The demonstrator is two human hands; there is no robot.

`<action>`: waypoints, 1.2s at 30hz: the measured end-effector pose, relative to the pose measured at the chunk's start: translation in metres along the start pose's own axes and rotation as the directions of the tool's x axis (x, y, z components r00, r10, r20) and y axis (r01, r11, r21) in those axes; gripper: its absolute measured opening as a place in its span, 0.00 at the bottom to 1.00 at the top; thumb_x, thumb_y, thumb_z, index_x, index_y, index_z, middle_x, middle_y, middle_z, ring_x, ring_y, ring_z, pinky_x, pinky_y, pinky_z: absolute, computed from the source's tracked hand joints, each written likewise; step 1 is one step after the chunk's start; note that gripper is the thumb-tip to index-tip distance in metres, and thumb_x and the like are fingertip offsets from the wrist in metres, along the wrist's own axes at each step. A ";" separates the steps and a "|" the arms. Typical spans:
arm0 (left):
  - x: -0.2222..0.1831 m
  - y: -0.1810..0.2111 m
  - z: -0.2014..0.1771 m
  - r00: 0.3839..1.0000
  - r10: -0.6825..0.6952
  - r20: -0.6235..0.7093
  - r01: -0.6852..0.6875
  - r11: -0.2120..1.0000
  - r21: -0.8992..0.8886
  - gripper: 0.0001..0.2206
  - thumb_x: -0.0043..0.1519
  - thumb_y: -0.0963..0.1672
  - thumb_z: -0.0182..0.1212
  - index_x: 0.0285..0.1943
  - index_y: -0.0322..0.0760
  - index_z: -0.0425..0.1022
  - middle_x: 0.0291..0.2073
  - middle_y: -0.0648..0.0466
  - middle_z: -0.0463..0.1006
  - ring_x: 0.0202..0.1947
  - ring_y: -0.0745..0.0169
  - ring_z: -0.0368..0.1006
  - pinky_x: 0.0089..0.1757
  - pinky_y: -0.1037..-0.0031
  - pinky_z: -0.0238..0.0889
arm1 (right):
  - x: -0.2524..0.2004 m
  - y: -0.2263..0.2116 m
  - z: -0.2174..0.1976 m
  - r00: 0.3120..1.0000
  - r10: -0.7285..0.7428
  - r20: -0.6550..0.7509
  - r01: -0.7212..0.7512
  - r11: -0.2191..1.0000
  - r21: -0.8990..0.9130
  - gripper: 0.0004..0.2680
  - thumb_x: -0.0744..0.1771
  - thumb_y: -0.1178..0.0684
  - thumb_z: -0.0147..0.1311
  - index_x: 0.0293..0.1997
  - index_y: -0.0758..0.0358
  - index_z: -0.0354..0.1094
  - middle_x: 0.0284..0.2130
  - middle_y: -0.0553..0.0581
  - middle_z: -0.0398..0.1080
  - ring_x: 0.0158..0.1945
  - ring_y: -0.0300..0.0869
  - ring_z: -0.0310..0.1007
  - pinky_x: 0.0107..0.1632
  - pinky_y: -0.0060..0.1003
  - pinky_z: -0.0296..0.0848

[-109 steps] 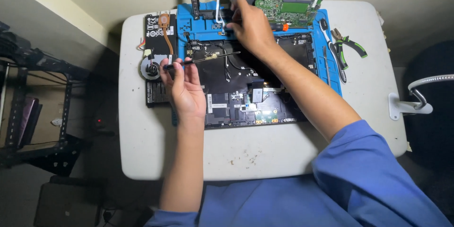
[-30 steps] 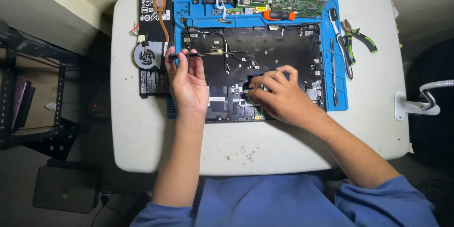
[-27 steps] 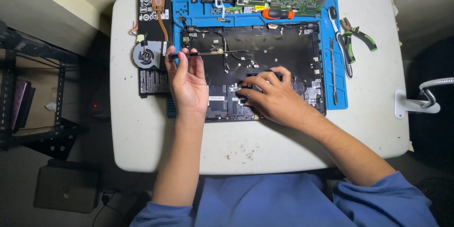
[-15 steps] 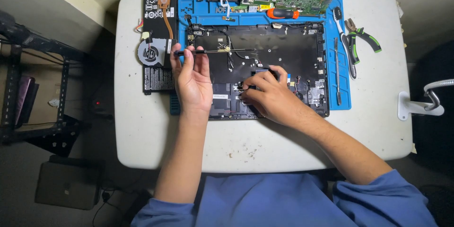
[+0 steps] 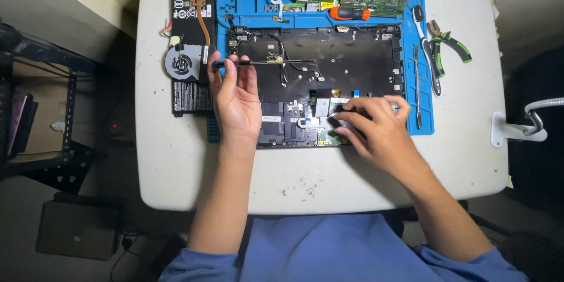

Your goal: The person is disassembling a laptop, specifically removing the screen assembly by unscrewing components and disconnecting cables.

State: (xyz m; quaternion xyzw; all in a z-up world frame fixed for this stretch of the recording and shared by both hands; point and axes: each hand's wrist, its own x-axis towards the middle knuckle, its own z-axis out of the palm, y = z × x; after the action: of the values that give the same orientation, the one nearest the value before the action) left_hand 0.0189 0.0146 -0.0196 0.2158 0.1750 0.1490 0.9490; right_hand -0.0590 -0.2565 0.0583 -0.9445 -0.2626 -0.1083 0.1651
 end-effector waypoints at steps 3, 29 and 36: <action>-0.001 -0.001 0.001 1.000 -0.010 -0.003 0.010 1.000 -0.008 0.13 0.67 0.43 0.65 0.60 0.48 0.72 0.48 0.49 0.79 0.51 0.55 0.80 0.56 0.67 0.77 | -0.022 -0.002 0.001 0.998 0.055 0.008 -0.055 0.998 -0.034 0.09 0.68 0.43 0.58 0.51 0.47 0.73 0.52 0.45 0.70 0.52 0.39 0.69 0.64 0.52 0.48; 0.005 0.005 -0.005 1.000 0.000 -0.009 0.000 1.000 -0.009 0.13 0.67 0.43 0.65 0.59 0.49 0.72 0.48 0.51 0.80 0.51 0.56 0.80 0.56 0.69 0.78 | -0.006 -0.011 -0.004 0.965 0.232 0.120 -0.260 0.897 0.357 0.02 0.68 0.52 0.58 0.42 0.52 0.74 0.35 0.48 0.79 0.42 0.45 0.79 0.52 0.42 0.64; 0.013 0.017 -0.006 0.997 0.045 -0.069 -0.049 0.998 -0.046 0.11 0.67 0.43 0.65 0.56 0.49 0.76 0.47 0.53 0.82 0.51 0.56 0.81 0.56 0.70 0.78 | 0.055 0.027 -0.048 0.972 0.213 -0.098 -0.157 0.902 0.403 0.03 0.70 0.58 0.58 0.47 0.58 0.76 0.36 0.59 0.77 0.41 0.55 0.78 0.48 0.47 0.72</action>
State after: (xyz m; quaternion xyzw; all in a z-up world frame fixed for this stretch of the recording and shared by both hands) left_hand 0.0244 0.0359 -0.0197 0.1919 0.1983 0.1826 0.9437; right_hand -0.0046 -0.2707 0.1114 -0.9029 -0.1756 -0.1033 0.3784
